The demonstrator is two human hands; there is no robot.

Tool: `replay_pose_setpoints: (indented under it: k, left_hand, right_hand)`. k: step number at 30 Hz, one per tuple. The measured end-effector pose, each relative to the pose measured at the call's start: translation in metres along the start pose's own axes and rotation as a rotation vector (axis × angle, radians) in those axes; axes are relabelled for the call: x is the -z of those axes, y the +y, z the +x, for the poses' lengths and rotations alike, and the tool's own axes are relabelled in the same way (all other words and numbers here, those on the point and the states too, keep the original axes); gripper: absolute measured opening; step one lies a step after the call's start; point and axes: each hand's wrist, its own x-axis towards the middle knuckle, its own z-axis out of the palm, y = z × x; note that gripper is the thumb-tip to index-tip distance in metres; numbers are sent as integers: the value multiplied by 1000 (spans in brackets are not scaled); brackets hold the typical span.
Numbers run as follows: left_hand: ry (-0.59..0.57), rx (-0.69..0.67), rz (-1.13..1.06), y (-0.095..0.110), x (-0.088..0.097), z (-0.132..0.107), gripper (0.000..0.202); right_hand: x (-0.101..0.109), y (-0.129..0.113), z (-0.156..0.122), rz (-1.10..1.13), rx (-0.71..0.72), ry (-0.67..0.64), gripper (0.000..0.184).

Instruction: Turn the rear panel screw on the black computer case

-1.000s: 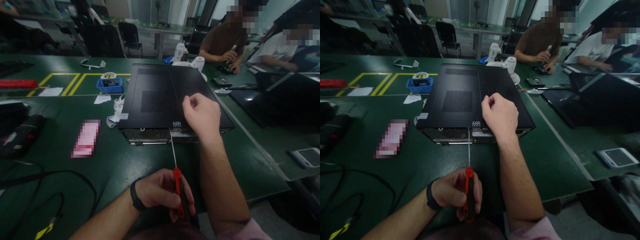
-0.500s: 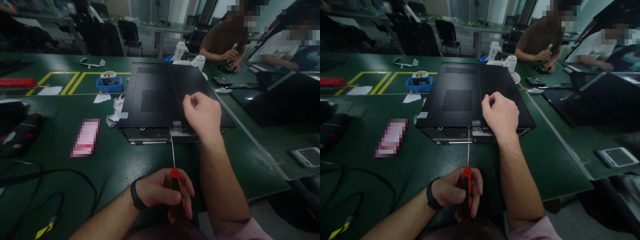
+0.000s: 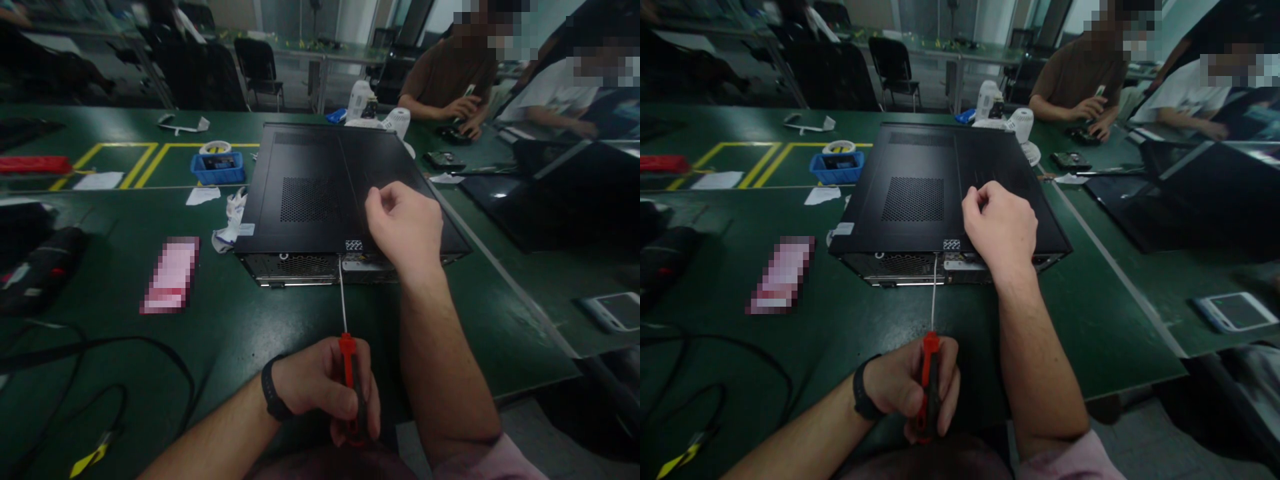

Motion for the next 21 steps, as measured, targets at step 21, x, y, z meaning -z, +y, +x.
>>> replay_pose_setpoints:
  k: [21]
  left_hand:
    - [-10,28,31,-2,0,-1,34]
  right_hand:
    - [-1,0,-1,0,0,0,34]
